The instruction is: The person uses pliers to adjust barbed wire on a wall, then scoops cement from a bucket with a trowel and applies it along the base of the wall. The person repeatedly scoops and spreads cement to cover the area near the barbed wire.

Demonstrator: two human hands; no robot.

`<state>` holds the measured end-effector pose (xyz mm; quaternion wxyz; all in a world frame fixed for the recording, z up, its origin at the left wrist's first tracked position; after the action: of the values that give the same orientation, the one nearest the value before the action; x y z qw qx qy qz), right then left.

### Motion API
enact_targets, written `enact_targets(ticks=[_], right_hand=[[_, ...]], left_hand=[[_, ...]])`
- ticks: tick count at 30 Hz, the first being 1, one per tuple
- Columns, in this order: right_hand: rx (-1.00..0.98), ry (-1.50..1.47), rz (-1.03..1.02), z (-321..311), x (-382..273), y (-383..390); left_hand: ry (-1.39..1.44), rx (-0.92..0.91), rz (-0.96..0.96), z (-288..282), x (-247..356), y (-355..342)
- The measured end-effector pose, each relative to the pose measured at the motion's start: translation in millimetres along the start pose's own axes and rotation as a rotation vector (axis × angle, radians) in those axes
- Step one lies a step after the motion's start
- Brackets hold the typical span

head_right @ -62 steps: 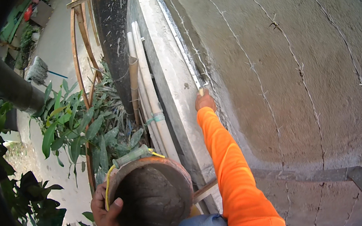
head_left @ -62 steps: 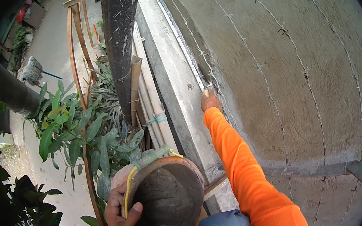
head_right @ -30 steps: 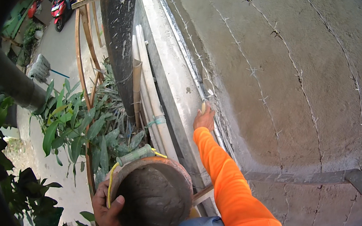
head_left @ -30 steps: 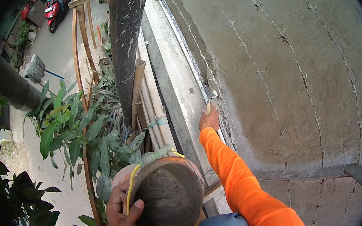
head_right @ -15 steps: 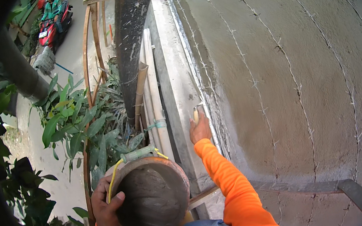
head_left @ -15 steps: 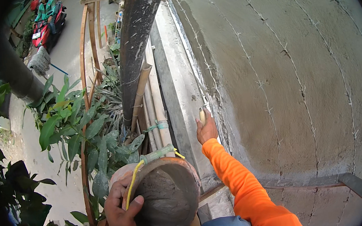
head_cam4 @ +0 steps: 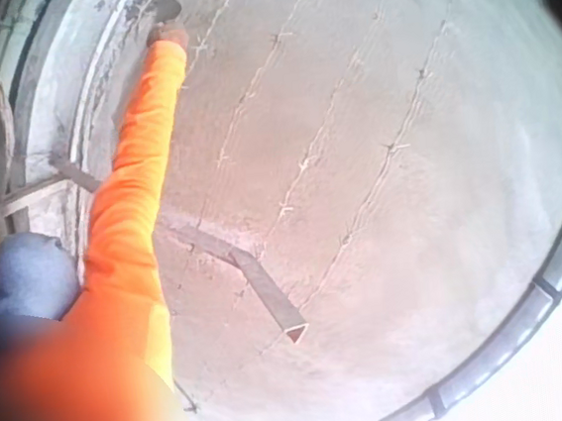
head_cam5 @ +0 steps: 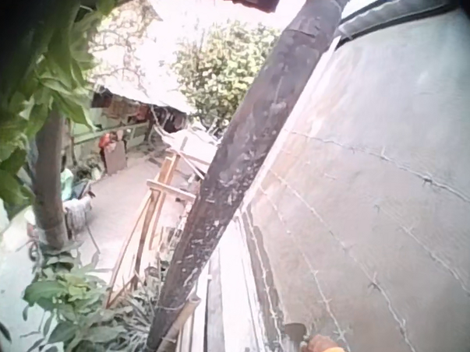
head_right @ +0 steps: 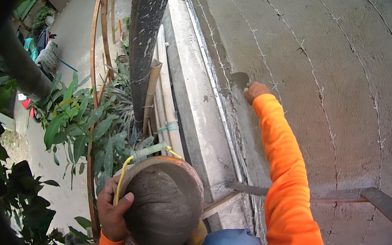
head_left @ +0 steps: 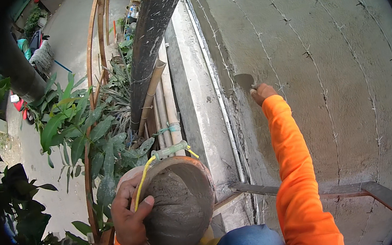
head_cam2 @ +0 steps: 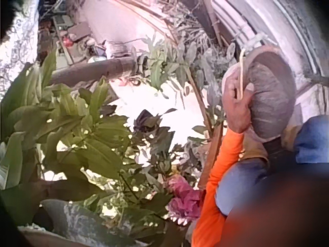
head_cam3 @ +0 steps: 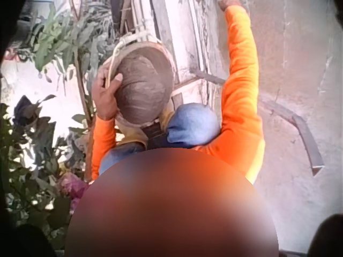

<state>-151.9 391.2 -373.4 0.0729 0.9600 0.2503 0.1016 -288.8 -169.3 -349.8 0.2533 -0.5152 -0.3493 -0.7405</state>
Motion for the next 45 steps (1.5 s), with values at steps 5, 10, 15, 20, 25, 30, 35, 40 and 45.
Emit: enact_targets(ticks=[5,10,15,20,25,30,35,40,45], right_hand=[[-0.183,0.259,-0.015,44,-18,-61],[-0.131,0.195,-0.008,18,-42,-118],[0.055,0.108,0.113,-27,-70,-147],[0.032,0.013,0.06,-15,-66,-149],[0.078,0.009,0.023,3,-42,-136],[0.095,-0.041,-0.026,2,-60,-132],[-0.14,0.213,-0.055,47,-53,-157],[-0.078,0.408,-0.129,54,-30,-207],[-0.096,0.561,-0.14,16,-46,-195]], left_hand=[[0.032,-0.013,-0.054,-1,-2,0],[0.035,-0.009,-0.095,-3,-7,1],[-0.006,-0.017,-0.086,-3,-8,2],[-0.004,-0.016,-0.08,-3,-8,2],[-0.001,0.016,-0.065,-3,-9,1],[0.005,0.005,-0.087,-2,-8,2],[-0.036,0.0,-0.057,-4,-5,0],[0.008,0.026,-0.115,-6,-13,1],[-0.013,0.018,-0.099,-8,-12,1]])
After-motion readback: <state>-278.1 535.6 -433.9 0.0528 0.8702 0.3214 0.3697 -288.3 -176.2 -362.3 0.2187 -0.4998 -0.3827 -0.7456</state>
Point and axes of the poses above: each hand's wrist, its own y-axis away from the middle knuckle, its own z-axis out of the palm, x = y × z, the point moved 8 cm from there along -y, towards the middle knuckle, and after that the axes turned 2 degrees about x, right-handed, at the moved point
